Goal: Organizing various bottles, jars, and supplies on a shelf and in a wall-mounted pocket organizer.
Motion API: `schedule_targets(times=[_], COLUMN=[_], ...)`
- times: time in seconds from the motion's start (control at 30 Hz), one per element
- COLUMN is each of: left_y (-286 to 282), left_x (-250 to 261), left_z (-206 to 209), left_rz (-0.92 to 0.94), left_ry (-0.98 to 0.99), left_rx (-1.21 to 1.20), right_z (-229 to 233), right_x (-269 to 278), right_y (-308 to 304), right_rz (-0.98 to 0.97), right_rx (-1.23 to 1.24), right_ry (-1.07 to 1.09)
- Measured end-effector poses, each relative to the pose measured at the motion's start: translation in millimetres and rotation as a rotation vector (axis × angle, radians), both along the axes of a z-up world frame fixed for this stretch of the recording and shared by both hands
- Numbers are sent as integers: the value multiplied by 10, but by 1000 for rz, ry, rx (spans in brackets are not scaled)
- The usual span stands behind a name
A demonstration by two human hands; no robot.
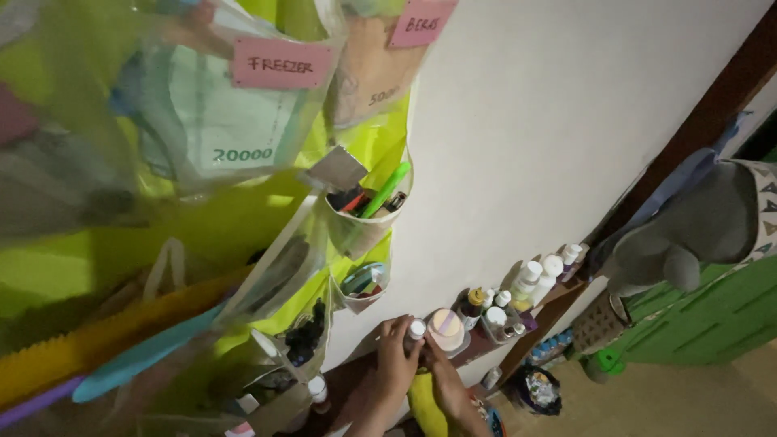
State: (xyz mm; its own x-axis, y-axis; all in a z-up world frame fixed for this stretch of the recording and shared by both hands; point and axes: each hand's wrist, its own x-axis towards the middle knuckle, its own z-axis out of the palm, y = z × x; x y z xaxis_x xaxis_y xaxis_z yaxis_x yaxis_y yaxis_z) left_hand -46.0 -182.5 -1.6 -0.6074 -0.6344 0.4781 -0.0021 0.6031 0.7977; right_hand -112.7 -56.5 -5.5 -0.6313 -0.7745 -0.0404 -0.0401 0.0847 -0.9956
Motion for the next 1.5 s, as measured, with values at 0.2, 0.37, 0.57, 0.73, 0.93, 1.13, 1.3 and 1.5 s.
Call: schedule_targets(times=[0.2, 0.37, 0.57, 0.73, 0.93, 1.13, 1.3, 1.5], left_y=[151, 447, 864, 1262, 1651, 1948, 2044, 2222], left_x=[154, 372, 467, 563, 579, 682, 579, 423], left_z=[110, 452, 608, 623, 369, 301, 85, -246], left_rz=[-68, -224, -298, -352, -361, -396, -368, -438], left_ry=[91, 25, 64, 62, 93, 4, -131, -162], left_rx=[-72, -11, -115, -154, -182, -121, -243, -272], right_z=[464, 354, 210, -110, 208, 453, 474, 973], right_x=[252, 183, 210, 83, 269, 481, 542, 778], right_y=[231, 673, 1309, 1824, 2221, 2460, 2578, 2614], right_rz=[-28, -36, -284, -317, -300, -497, -434, -512], right_rx=[90, 111, 64, -76, -125, 24, 143, 273], right_ry=[-101, 2, 161, 298, 313, 456, 644, 661])
